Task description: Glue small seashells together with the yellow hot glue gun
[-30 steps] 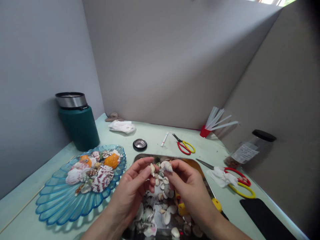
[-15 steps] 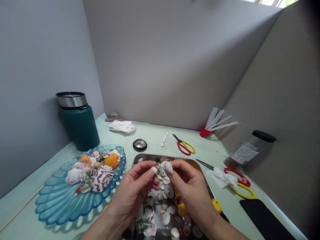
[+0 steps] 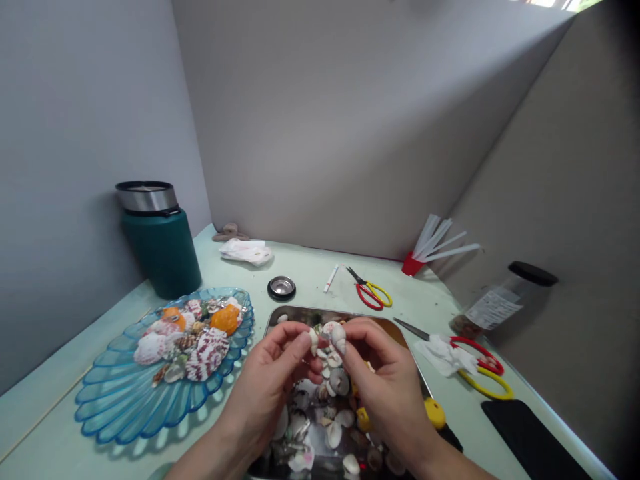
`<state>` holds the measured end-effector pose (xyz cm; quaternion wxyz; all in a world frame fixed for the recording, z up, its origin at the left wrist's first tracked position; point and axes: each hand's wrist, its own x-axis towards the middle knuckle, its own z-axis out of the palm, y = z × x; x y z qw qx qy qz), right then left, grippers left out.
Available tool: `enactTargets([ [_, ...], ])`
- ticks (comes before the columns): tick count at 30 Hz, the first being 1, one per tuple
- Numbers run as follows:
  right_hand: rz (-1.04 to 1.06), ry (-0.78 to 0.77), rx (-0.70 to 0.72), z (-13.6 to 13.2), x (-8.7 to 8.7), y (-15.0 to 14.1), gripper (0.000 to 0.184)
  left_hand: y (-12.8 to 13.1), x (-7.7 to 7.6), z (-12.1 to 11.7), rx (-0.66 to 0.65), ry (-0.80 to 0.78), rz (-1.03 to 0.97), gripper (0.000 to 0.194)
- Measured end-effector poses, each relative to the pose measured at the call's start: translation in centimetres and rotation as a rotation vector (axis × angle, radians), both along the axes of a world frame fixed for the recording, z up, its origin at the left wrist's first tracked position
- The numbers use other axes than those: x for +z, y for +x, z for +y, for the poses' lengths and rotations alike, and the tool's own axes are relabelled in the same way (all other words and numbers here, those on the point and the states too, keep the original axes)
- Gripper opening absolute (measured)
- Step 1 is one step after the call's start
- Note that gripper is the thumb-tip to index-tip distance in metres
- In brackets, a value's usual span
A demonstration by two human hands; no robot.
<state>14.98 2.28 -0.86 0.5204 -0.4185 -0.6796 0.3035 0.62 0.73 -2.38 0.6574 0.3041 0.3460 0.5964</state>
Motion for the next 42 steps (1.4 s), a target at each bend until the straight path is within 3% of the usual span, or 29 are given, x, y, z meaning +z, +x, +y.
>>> enactTargets([
  [12,-0.117,0.214,-0.008,-0.21,-0.41,0.08,0.015,-0.1,0.01,0.07,-0.025,-0.011,-0.014,0.013],
  [21,-0.121,0.208,0.042,-0.16,-0.46,0.0,0.017,-0.08,0.07,-0.04,-0.022,-0.007,0.012,0.015],
  [34,0.095,-0.295,0.169,0.12,0.34,-0.33,0.014,0.12,-0.03,0.11,-0.084,0.008,0.089,0.021],
  [42,0.166,-0.477,0.173,0.2,0.23,-0.44,0.016,0.23,-0.06,-0.14,-0.063,0.048,0.142,0.02],
])
